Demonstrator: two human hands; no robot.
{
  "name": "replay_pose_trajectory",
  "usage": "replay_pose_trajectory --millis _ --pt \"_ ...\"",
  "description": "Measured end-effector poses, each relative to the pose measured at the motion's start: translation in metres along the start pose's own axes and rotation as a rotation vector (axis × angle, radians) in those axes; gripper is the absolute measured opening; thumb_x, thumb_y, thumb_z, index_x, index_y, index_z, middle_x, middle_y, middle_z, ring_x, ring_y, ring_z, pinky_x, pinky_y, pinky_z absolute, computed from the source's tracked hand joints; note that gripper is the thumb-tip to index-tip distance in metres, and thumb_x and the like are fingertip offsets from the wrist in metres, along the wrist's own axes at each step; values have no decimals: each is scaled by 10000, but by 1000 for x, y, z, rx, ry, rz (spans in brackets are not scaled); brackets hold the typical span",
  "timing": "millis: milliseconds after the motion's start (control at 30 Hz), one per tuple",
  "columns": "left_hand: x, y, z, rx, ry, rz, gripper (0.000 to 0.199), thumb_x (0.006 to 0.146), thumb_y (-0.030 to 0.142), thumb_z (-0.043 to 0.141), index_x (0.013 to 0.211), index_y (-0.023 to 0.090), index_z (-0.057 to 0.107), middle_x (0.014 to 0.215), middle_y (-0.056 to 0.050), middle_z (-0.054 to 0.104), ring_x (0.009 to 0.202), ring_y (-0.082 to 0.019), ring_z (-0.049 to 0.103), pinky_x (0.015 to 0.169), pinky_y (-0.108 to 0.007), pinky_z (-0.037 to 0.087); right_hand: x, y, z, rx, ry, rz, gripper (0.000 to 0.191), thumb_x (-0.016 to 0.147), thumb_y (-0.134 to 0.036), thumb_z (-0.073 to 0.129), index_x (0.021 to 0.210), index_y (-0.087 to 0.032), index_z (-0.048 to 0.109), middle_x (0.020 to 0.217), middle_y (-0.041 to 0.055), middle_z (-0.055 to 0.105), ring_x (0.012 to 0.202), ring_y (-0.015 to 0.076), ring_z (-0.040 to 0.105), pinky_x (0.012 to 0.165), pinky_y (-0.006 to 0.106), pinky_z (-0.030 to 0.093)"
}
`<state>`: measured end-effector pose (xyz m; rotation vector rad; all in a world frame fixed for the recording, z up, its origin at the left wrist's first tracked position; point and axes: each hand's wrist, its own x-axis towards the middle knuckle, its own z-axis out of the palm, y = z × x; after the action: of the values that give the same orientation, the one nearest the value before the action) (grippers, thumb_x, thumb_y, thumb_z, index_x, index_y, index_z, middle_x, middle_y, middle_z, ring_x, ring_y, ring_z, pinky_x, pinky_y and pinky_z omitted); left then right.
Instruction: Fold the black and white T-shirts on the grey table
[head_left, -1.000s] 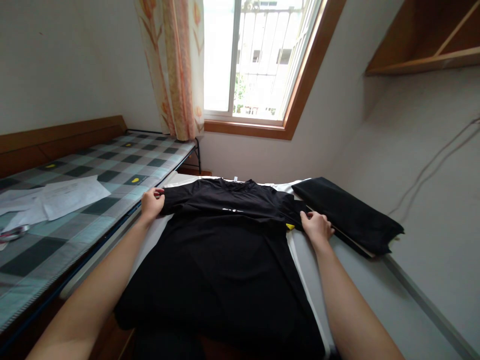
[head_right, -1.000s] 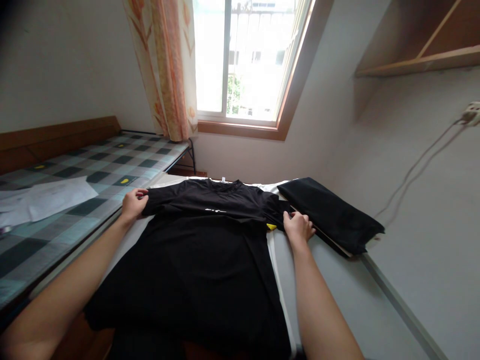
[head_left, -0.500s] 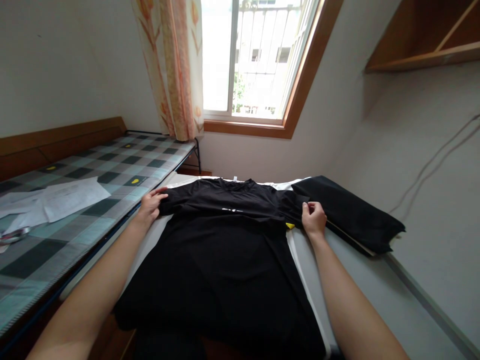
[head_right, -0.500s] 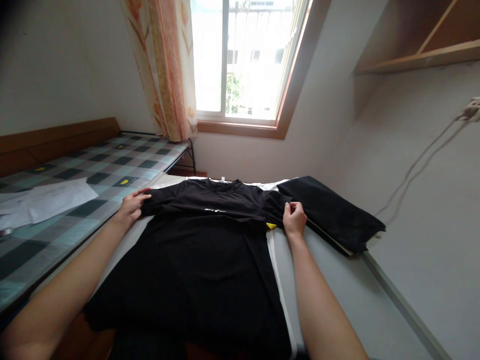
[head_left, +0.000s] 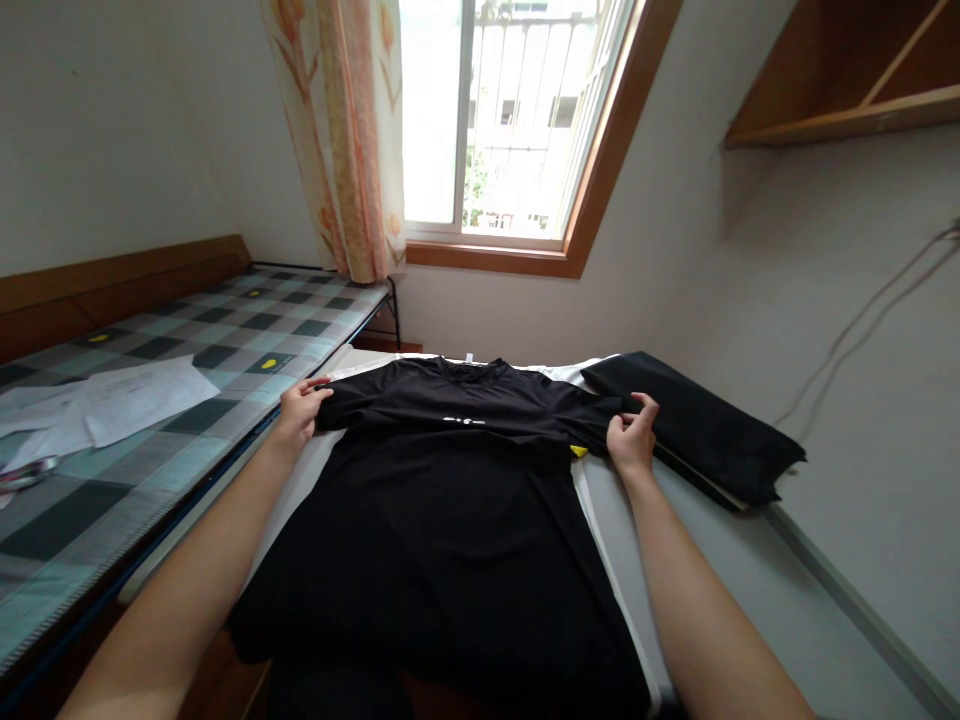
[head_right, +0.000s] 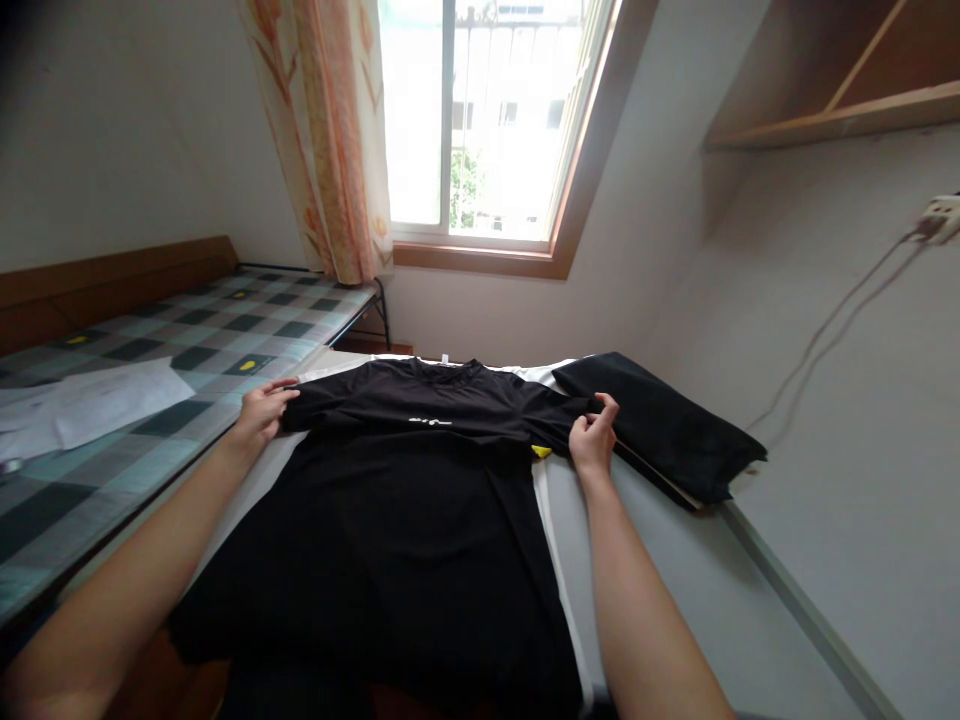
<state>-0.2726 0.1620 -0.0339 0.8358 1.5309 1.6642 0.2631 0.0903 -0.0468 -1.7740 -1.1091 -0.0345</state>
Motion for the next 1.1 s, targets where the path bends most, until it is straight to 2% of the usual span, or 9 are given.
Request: replay_pose_trajectory --millis 167,333,433,500,600,733,833,967,1100 --pt "-4 12 2 -70 -60 -166 202 610 76 662 762 197 608 648 19 606 626 -141 617 657 -286 541 4 3 3 -91 -82 -36 377 686 -174 389 928 -157 678 893 110 643 899 256 594 913 407 451" --pt "-10 26 2 -120 -198 -349 135 664 98 624 741 204 595 723 -15 628 754 -175 650 753 -331 564 1 -3 5 -91 5 -209 476 744 -181 379 1133 -116 646 1100 158 608 1102 275 540 997 432 412" --pt "-13 30 3 -101 -223 -367 103 681 117 623 737 195 588 743 -30 627 781 -183 655 769 -337 561 -1 -2 7 -132 35 -172 497 767 -213 401 1198 -87 614 1122 179 579 1130 288 516 1004 441 405" --pt "-15 29 4 -111 -195 -309 82 686 130 615 737 189 593 739 -30 628 788 -182 658 779 -330 557 -1 1 9 -166 4 -91 500 755 -233 432 1185 -58 617 1081 191 581 1102 300 521 998 442 409" --pt "-16 22 8 -61 -146 -127 125 663 142 634 785 172 631 759 -35 649 836 -198 663 835 -342 542 -2 5 11 -183 -58 -43 518 735 -249 464 1187 -48 619 1082 194 567 1083 308 525 992 442 417" --pt "-15 11 6 250 -74 242 241 624 133 671 864 142 675 952 -93 667 983 -246 636 969 -392 482 -2 -1 9 -131 -28 -128 549 773 -255 444 1270 -61 574 1173 189 525 1147 302 502 1027 442 402" --pt "-14 6 0 434 -25 476 262 663 133 637 919 138 690 1135 -126 604 1084 -261 589 995 -377 474 -3 -7 7 -105 5 -188 574 788 -216 417 1333 -72 525 1218 183 500 1195 288 481 1055 435 383" --pt "-8 1 -7 494 -13 591 368 694 94 568 1041 154 676 1229 -130 526 1189 -276 524 973 -361 500 -6 -6 7 -138 -10 -134 615 761 -161 401 1362 -75 502 1263 187 478 1229 292 464 1064 439 375" --pt "2 -5 -8 539 -29 592 453 650 50 554 1081 138 660 1214 -145 503 1227 -295 496 1096 -400 393 -9 -1 10 -177 -78 -8 618 734 -163 422 1331 -45 531 1267 206 470 1194 313 487 1049 430 384"
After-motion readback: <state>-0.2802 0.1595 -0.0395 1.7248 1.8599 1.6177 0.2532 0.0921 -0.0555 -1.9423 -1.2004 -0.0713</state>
